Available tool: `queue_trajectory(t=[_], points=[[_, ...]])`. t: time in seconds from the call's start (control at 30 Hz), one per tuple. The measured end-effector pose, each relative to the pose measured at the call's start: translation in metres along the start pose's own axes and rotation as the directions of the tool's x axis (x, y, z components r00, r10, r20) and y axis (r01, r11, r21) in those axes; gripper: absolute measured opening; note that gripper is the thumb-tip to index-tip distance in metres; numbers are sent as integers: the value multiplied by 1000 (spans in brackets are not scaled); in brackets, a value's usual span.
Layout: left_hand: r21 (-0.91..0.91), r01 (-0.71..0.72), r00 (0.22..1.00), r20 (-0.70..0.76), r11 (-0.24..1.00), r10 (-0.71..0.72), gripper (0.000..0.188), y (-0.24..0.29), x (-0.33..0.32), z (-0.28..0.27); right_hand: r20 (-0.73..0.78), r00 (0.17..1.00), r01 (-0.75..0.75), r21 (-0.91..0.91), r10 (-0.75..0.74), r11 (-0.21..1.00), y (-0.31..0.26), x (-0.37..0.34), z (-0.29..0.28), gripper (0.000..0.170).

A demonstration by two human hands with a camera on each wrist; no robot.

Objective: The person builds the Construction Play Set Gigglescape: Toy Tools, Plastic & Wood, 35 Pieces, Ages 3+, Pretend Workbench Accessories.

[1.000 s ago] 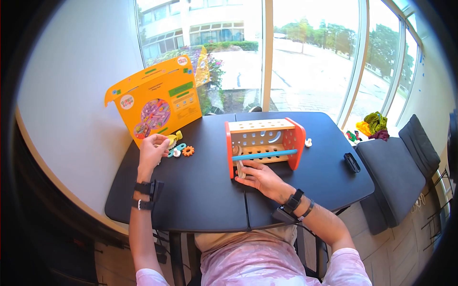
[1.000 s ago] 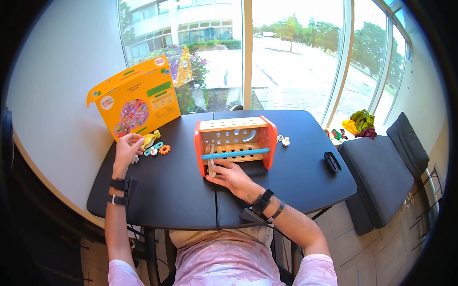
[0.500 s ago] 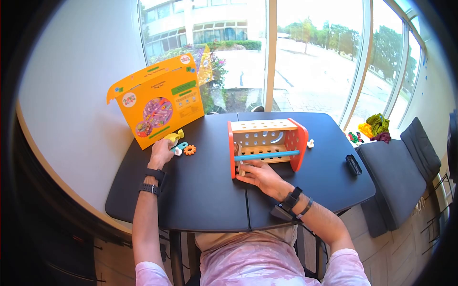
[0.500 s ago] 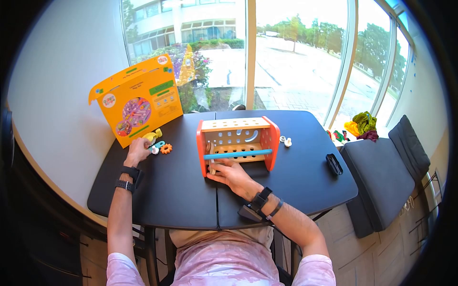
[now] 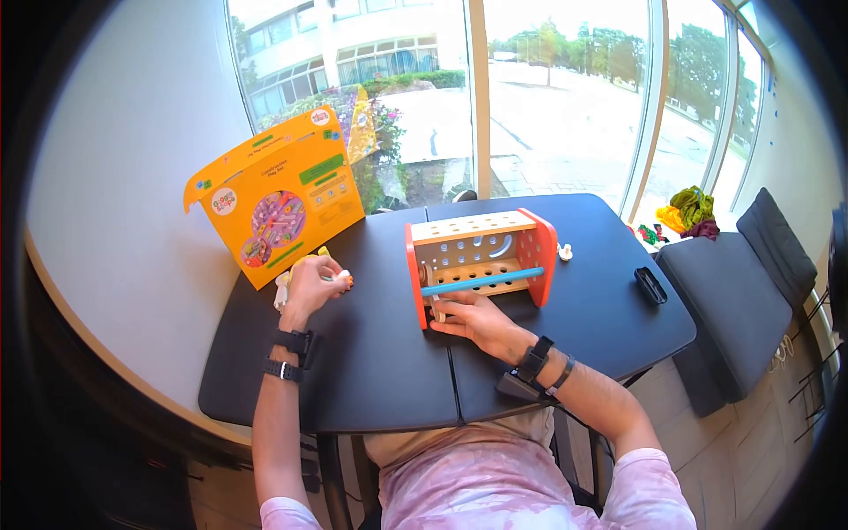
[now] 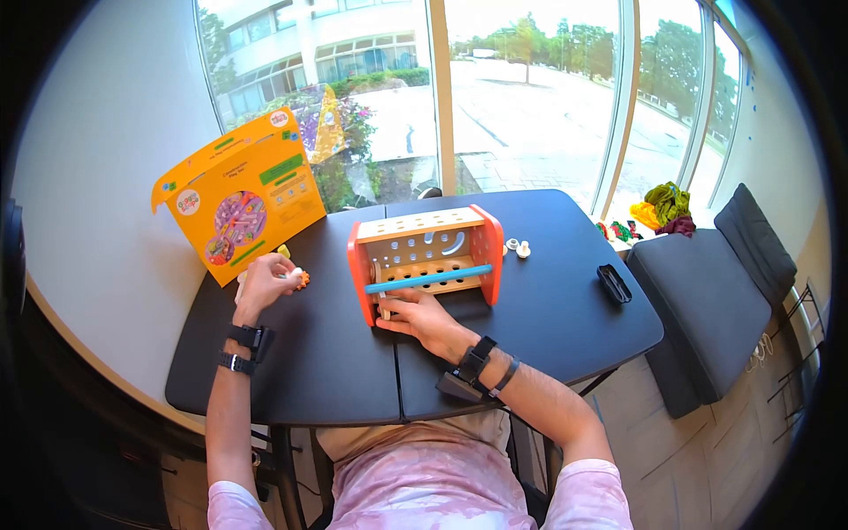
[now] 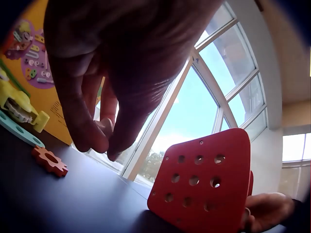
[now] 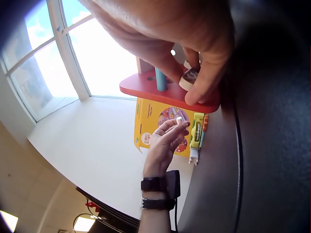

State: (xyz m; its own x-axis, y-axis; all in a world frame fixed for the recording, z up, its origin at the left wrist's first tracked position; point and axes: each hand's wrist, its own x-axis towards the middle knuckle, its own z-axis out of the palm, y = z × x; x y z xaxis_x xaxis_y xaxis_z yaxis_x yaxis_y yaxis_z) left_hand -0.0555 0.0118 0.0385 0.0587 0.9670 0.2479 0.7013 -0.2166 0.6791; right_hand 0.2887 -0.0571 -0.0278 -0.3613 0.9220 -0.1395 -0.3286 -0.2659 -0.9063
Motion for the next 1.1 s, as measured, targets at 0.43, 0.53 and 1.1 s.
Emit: queue_trajectory(t=[0.43,0.53,1.1], points=[[7,-208,967,151,978,205,32,8,21,91,-4,1000,5,-19,-5,1000,-2,0,-2,35],[19,-191,974,125,981,187,30,14,24,106,-2,1000,11,-15,-11,1000,1,1,-4,34],[152,-202,979,11,967,203,26,26,34,130,-6,1000,14,-11,-14,1000,-2,-2,1,34]])
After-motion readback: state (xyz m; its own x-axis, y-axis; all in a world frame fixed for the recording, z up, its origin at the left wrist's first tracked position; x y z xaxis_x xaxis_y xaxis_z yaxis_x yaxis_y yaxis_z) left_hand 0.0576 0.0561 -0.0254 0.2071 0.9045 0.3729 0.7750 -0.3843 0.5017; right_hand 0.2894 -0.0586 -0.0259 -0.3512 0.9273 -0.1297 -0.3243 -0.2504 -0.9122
